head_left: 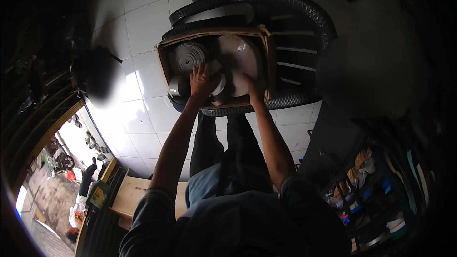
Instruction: The person picks up various colored reels of ribbon from a box on a chair and places them onto shelves, organizing them by color and size.
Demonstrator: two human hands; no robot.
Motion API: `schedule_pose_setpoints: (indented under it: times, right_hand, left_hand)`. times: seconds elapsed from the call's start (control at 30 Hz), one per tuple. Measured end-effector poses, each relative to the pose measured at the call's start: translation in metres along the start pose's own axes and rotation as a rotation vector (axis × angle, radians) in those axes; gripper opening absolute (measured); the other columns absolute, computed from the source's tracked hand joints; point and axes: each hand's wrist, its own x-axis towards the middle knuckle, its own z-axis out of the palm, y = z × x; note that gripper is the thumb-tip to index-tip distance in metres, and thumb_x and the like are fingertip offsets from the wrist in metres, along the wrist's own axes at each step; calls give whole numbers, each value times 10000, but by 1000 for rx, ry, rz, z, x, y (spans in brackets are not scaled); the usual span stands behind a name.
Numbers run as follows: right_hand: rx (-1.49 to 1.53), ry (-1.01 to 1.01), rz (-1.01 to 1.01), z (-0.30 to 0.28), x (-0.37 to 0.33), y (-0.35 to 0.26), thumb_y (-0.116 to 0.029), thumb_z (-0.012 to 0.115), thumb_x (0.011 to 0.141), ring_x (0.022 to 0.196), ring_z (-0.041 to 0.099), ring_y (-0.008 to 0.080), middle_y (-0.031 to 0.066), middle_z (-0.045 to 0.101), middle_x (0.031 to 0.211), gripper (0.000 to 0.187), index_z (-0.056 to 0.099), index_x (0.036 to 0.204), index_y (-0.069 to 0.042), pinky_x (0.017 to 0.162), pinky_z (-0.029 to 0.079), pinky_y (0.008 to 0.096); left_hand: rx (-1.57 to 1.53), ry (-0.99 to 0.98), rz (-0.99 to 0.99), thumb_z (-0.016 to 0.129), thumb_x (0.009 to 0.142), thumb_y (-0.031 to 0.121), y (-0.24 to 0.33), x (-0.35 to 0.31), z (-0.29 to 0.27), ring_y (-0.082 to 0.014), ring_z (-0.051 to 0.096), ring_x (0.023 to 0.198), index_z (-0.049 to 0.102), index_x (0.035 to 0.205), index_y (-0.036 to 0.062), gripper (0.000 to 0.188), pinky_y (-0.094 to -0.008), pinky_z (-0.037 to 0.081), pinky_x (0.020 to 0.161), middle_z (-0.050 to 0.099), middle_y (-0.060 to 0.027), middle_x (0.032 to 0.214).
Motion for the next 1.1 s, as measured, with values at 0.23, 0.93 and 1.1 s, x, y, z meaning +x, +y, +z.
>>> schedule_pose_setpoints:
  times: [0.23, 0.93, 1.1]
  right_hand:
    - [-195, 75, -269, -19, -36, -73, -145, 747, 715, 1054, 546, 253, 163, 561, 1145, 586, 480, 1202, 42, 944, 398, 356]
    - [316, -170, 248, -154, -125, -135, -104, 626, 758, 1032, 522, 208, 104, 546, 1102, 504, 477, 1221, 28, 895, 414, 345]
    - [-379, -268, -697, -168, -159, -90, 54, 625, 694, 970, 592, 335, 165, 606, 1041, 427, 553, 1100, -56, 835, 460, 438]
  left_hand:
    - [39, -43, -28, 621, 752, 266, -2, 0, 5, -354, 470, 1058, 519, 1147, 86, 446, -500, 423, 837, 504, -140, 1130]
    - [-1374, -477, -370, 605, 860, 391, 83, -31, -81, -222, 532, 1107, 439, 1327, 35, 610, -323, 421, 930, 532, -147, 1233]
    - [-1487, -540, -265, 628, 830, 323, 98, -64, -131, -203, 538, 1067, 475, 1289, 40, 561, -331, 435, 917, 556, -93, 1185]
